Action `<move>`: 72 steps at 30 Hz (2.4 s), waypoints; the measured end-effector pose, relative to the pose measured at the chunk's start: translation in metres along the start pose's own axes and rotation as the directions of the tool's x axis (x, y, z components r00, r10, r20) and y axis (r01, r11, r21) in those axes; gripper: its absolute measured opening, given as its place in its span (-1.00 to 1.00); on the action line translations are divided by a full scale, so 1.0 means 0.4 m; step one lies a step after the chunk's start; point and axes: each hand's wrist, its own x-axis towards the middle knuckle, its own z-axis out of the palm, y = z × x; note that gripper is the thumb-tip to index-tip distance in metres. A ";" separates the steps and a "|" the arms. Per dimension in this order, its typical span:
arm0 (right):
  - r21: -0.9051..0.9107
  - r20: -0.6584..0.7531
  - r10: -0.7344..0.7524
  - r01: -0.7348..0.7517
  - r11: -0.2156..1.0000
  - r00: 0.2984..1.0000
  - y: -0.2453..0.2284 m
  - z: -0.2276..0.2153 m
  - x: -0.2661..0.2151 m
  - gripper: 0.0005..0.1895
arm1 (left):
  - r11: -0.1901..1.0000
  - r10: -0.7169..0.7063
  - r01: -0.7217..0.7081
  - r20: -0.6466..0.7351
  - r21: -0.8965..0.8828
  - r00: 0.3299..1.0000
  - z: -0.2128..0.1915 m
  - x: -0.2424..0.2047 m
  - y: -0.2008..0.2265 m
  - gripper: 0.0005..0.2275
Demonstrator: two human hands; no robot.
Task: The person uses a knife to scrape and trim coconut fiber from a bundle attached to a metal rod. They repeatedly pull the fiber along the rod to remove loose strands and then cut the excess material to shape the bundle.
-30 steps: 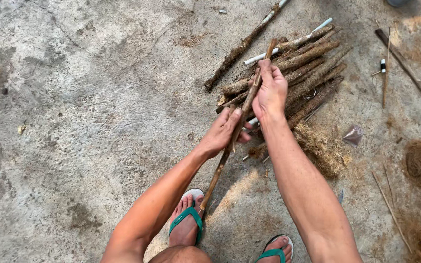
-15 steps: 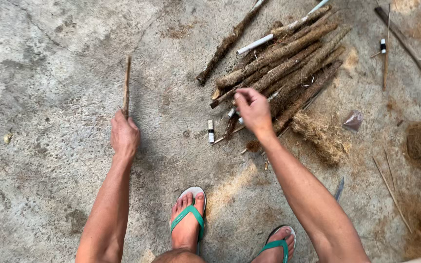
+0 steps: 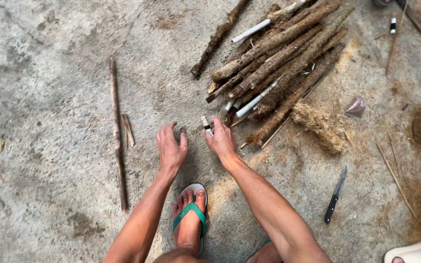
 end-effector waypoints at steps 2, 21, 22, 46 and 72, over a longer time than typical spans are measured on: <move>0.072 -0.009 0.005 -0.004 0.997 1.000 -0.004 -0.012 0.000 -0.58 | 0.998 0.023 -0.022 0.007 -0.058 1.000 0.017 -0.006 0.013 -0.63; 0.233 -0.458 0.447 -0.382 0.894 0.768 0.686 -0.985 -0.428 -0.59 | 0.972 0.228 -0.199 0.295 -0.125 0.928 0.065 0.070 0.131 -0.69; 0.191 -0.493 0.460 -0.424 0.885 0.739 0.754 -0.988 -0.491 -0.59 | 0.974 0.224 -0.201 0.323 -0.105 0.919 0.066 0.080 0.142 -0.69; -0.118 -0.713 0.248 -0.462 0.879 0.655 0.892 -0.623 -0.603 -0.81 | 0.649 -0.019 -0.662 0.878 0.375 0.479 0.214 0.088 0.550 -0.58; 0.204 -0.289 0.090 -0.031 0.978 0.953 0.562 -0.639 -0.255 -0.79 | 0.988 0.105 0.032 0.811 -0.151 0.576 -0.022 0.120 1.052 -0.70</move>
